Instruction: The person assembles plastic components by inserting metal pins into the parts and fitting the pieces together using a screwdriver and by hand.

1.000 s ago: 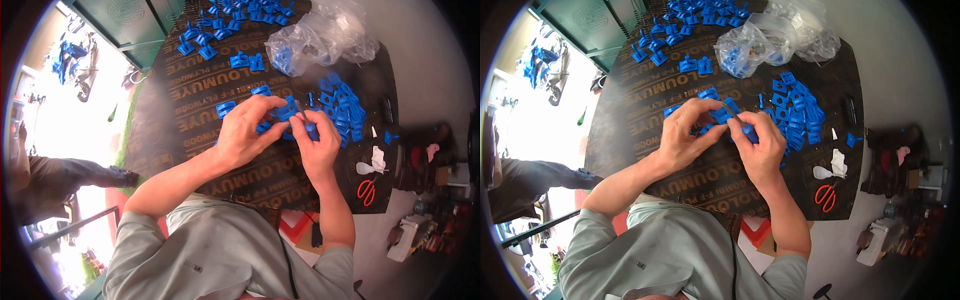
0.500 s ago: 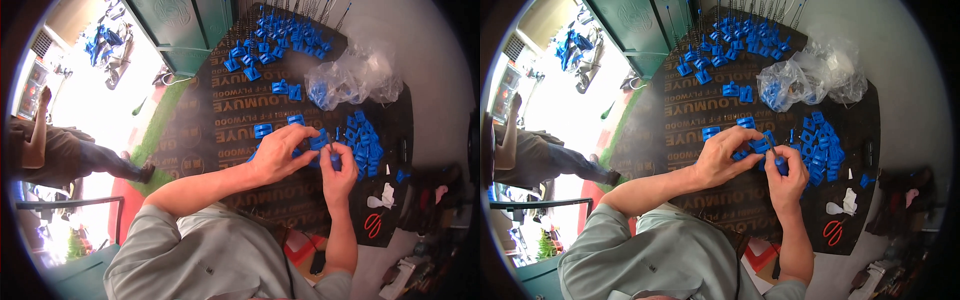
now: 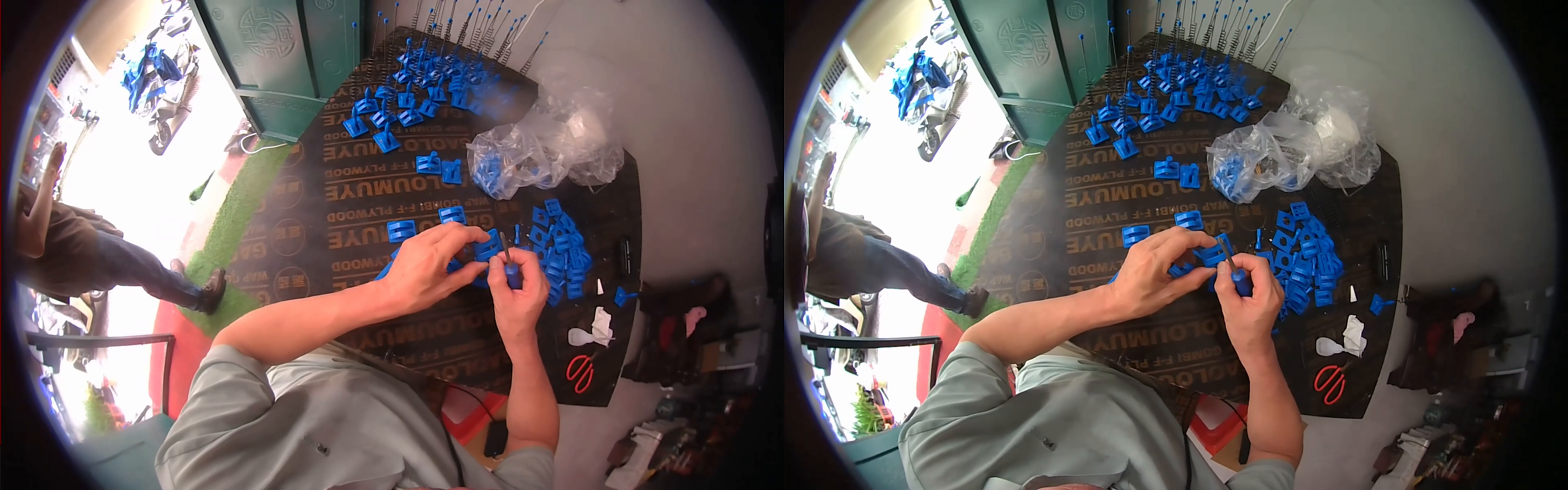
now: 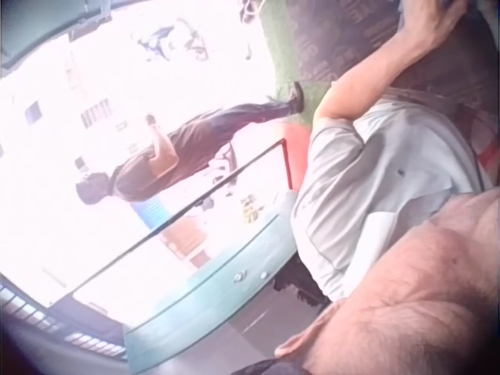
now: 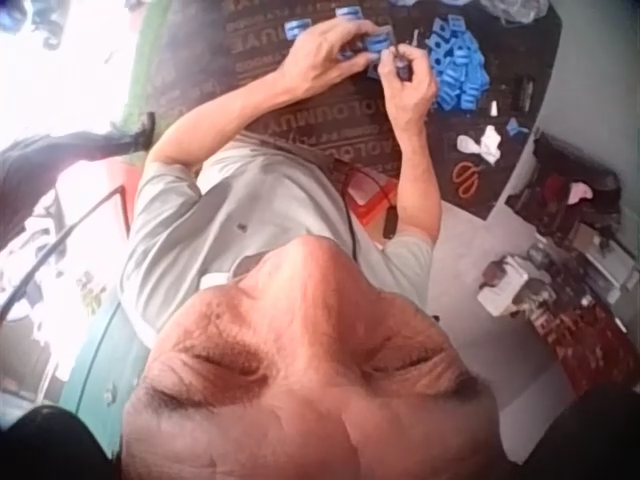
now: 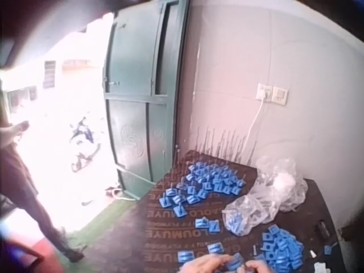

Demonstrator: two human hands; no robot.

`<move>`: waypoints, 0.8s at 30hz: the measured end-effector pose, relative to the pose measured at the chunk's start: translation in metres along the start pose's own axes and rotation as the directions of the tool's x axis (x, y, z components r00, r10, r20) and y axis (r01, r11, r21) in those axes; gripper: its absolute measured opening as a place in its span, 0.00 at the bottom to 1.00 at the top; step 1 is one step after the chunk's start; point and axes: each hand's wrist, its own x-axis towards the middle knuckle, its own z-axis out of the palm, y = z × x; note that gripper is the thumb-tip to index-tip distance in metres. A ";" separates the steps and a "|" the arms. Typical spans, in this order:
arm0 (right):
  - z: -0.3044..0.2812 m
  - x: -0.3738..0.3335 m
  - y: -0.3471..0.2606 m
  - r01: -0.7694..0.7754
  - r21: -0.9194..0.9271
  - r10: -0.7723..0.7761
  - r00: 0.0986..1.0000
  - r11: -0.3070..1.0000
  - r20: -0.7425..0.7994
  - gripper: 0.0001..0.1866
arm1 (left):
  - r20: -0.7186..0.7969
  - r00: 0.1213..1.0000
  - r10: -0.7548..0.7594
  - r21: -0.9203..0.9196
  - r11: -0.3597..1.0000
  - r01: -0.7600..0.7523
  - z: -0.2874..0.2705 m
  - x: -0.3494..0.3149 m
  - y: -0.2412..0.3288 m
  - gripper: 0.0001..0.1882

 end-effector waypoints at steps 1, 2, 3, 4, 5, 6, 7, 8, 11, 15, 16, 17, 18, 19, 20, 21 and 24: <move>0.000 0.000 0.001 0.002 -0.005 -0.002 1.000 1.000 -0.003 0.08 | 0.005 1.000 -0.004 -0.007 1.000 0.004 0.000 0.000 0.000 0.21; -0.001 0.000 0.002 0.004 -0.009 -0.004 1.000 1.000 -0.006 0.08 | 0.007 1.000 -0.002 -0.011 1.000 0.002 0.000 0.000 0.000 0.21; -0.002 0.001 0.001 0.003 -0.013 -0.003 1.000 1.000 -0.007 0.08 | 0.018 1.000 -0.015 -0.023 1.000 0.016 0.000 0.001 0.001 0.22; -0.003 0.002 0.001 0.045 -0.053 -0.044 0.999 0.998 0.006 0.09 | 0.029 0.999 -0.029 -0.032 0.999 0.030 -0.001 0.001 0.001 0.22; -0.004 0.002 0.000 0.087 -0.092 -0.085 0.996 0.992 0.021 0.10 | 0.030 0.999 -0.029 -0.033 0.999 0.030 -0.001 0.001 0.001 0.22; -0.005 0.004 0.001 0.086 -0.093 -0.085 0.996 0.992 0.019 0.10 | 0.048 0.998 -0.050 -0.051 0.997 0.052 -0.002 0.001 0.001 0.23; -0.007 0.005 0.002 0.181 -0.164 -0.175 0.983 0.970 0.050 0.12 | 0.066 0.995 -0.070 -0.069 0.995 0.075 -0.003 0.001 0.001 0.23; -0.009 0.006 0.003 0.275 -0.231 -0.262 0.961 0.933 0.088 0.13 | 0.067 0.995 -0.070 -0.069 0.995 0.074 -0.002 0.002 0.002 0.23; -0.014 0.008 0.001 0.383 -0.296 -0.350 0.923 0.875 0.159 0.15 | 0.077 0.987 -0.139 -0.180 0.972 0.151 0.000 0.001 0.001 0.21; -0.008 0.002 0.002 0.165 -0.177 -0.157 0.986 0.970 0.056 0.14 | 0.102 0.974 -0.203 -0.206 0.954 0.220 -0.001 0.003 0.001 0.22; -0.008 0.002 0.002 0.125 -0.161 -0.117 0.991 0.979 0.059 0.13 | 0.107 0.971 -0.215 -0.204 0.951 0.233 -0.001 0.004 0.001 0.22; -0.009 0.002 0.003 0.085 -0.144 -0.076 0.995 0.986 0.062 0.12 | 0.103 0.972 -0.214 -0.202 0.952 0.231 -0.001 0.003 0.001 0.22; -0.008 0.002 0.002 0.089 -0.142 -0.081 0.995 0.986 0.063 0.12 | 0.094 0.978 -0.187 -0.188 0.961 0.202 -0.001 0.002 0.000 0.22; -0.007 0.002 0.001 0.110 -0.147 -0.103 0.993 0.983 0.055 0.11 | 0.086 0.983 -0.159 -0.175 0.969 0.172 -0.001 0.002 0.001 0.22; -0.006 0.002 0.001 0.131 -0.152 -0.126 0.991 0.980 0.046 0.10 | 0.083 0.984 -0.158 -0.174 0.970 0.170 -0.001 0.002 0.001 0.22; -0.006 0.002 0.000 0.135 -0.152 -0.130 0.990 0.979 0.046 0.10 | 0.104 0.976 -0.189 -0.166 0.965 0.204 -0.003 0.002 0.003 0.22; -0.006 0.000 -0.001 0.093 -0.128 -0.088 0.995 0.987 0.041 0.10 | 0.163 0.950 -0.266 -0.227 0.927 0.298 -0.004 0.002 0.005 0.21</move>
